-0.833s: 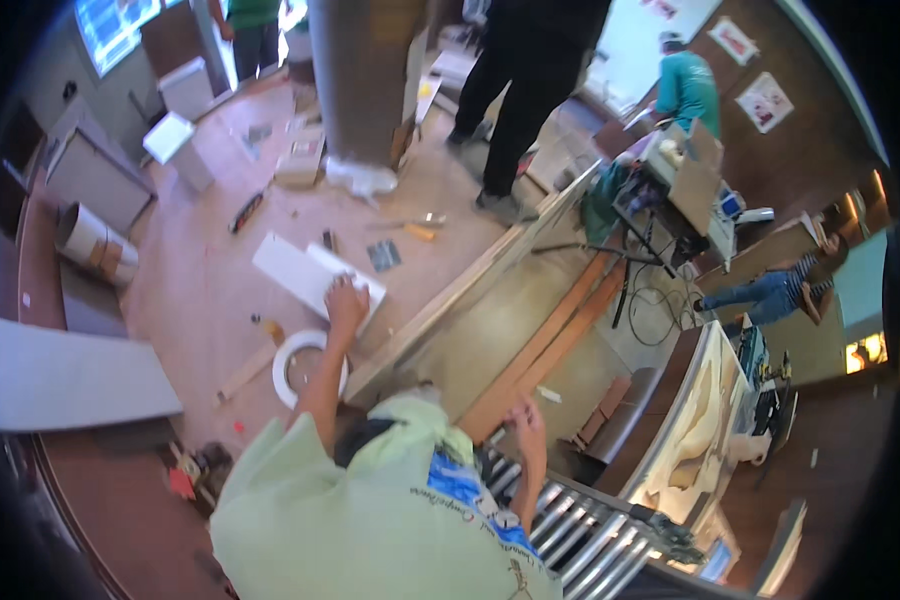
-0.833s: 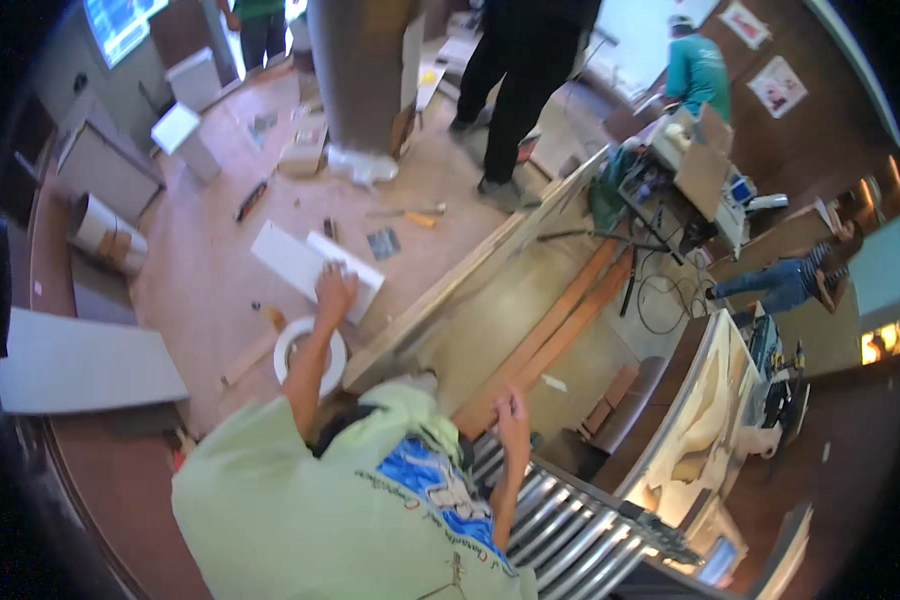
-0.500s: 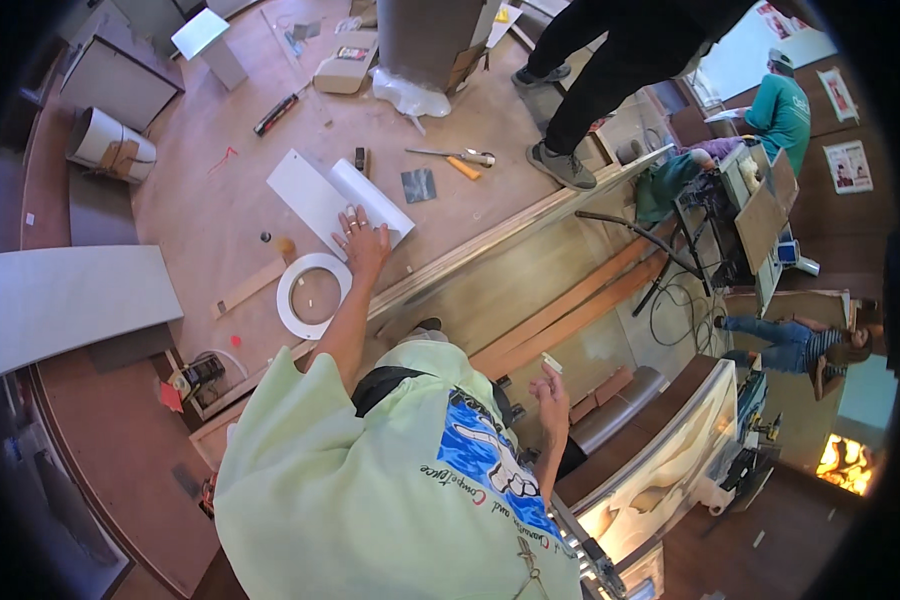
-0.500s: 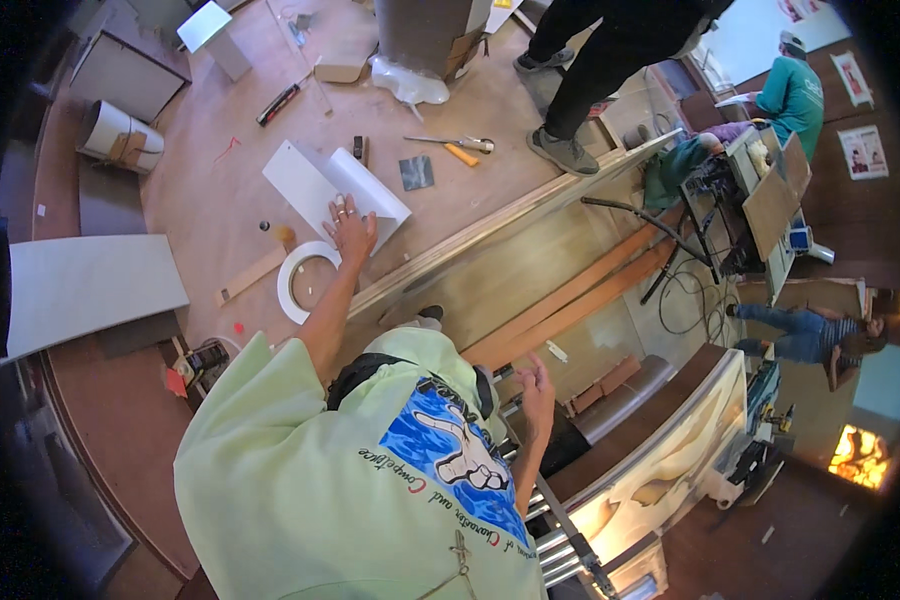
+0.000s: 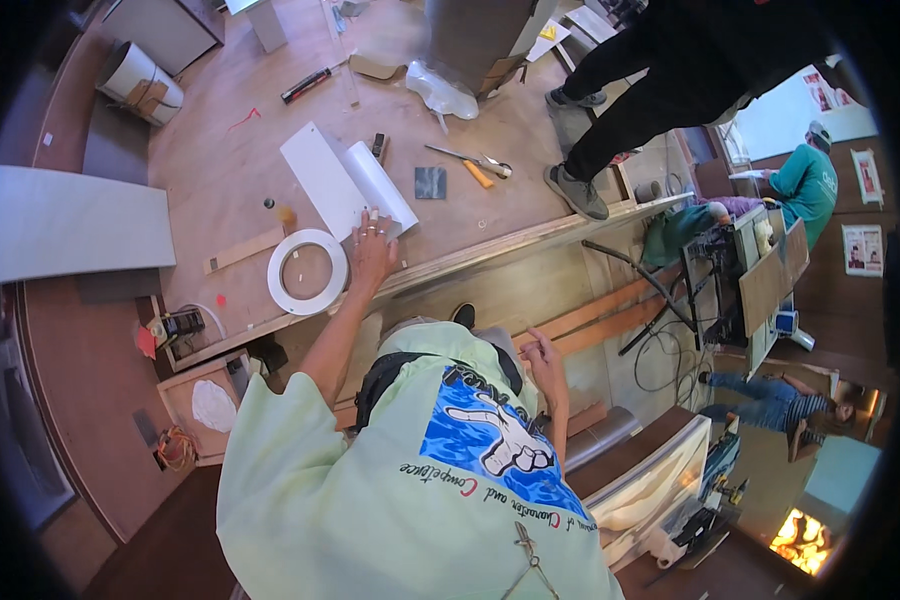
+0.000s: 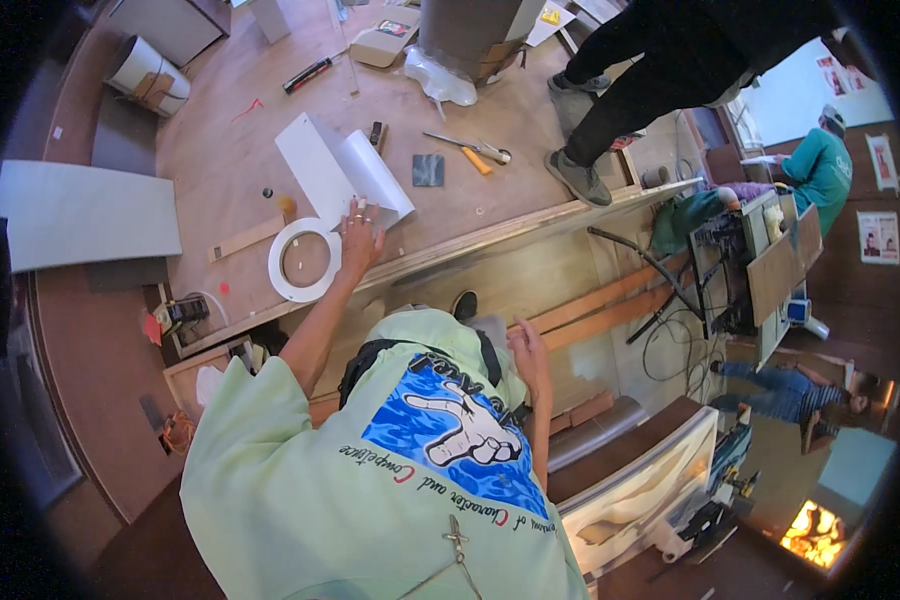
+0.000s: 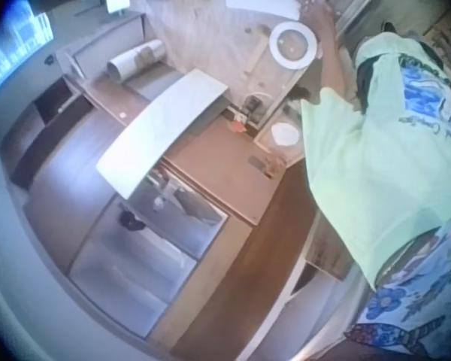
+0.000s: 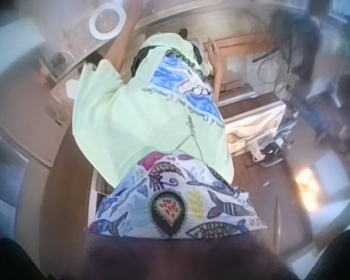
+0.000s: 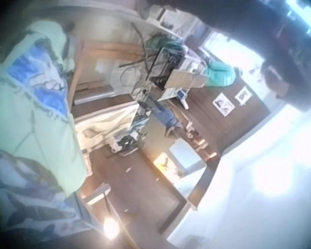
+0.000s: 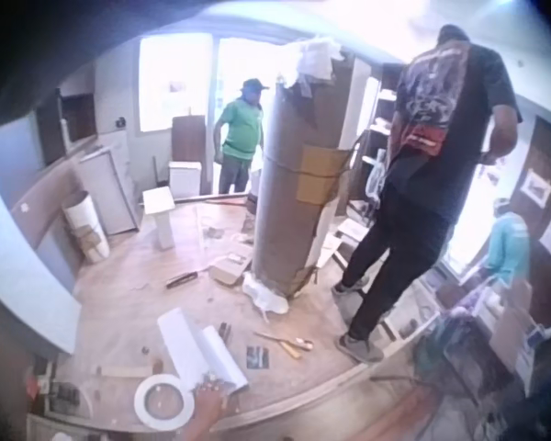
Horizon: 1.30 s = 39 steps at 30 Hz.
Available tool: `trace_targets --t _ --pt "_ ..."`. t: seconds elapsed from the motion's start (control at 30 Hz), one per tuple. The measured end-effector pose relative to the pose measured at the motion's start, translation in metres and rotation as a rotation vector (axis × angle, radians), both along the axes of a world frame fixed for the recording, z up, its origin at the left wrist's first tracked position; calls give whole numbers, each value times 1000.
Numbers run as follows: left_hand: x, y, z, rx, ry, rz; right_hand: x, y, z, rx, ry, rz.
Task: The person uses a file and scissors to refine the edges of a white wooden cabinet component and then helps lift and position a larger panel against a wall.
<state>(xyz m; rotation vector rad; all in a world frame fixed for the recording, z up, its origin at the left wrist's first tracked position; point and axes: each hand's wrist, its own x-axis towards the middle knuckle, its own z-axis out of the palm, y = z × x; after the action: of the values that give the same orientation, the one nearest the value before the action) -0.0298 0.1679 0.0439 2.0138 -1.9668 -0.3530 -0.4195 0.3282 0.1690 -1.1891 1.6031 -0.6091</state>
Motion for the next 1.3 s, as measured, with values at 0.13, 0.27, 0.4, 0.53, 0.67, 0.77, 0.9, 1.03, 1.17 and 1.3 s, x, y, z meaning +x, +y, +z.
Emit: trace_targets --t 0.13,0.27,0.4,0.53,0.67,0.77,0.9,1.03,1.17,1.3 --pt "-34 26 13 75 207 40 -35 -19 -8 -12 -34 59" --pt "-64 66 23 159 452 145 -77 -39 -19 -35 -40 140" --pt "-71 105 12 218 470 122 -104 -56 -28 27 -23 196" --pt "-58 105 32 196 411 236 -117 -79 -51 88 133 380" --pt "-31 53 30 145 267 436 -106 -107 -77 80 169 535" --pt "-20 16 20 107 86 475 -88 -113 -74 56 106 429" --pt "-33 3 2 65 -30 466 -82 -79 -47 97 75 331" --pt "-34 12 -5 27 -34 410 -120 -6 -82 237 106 340" --pt "-24 8 3 42 -35 321 -160 68 -120 430 77 225" --pt "-2 12 -4 -34 -73 226 -126 104 -108 397 164 214"
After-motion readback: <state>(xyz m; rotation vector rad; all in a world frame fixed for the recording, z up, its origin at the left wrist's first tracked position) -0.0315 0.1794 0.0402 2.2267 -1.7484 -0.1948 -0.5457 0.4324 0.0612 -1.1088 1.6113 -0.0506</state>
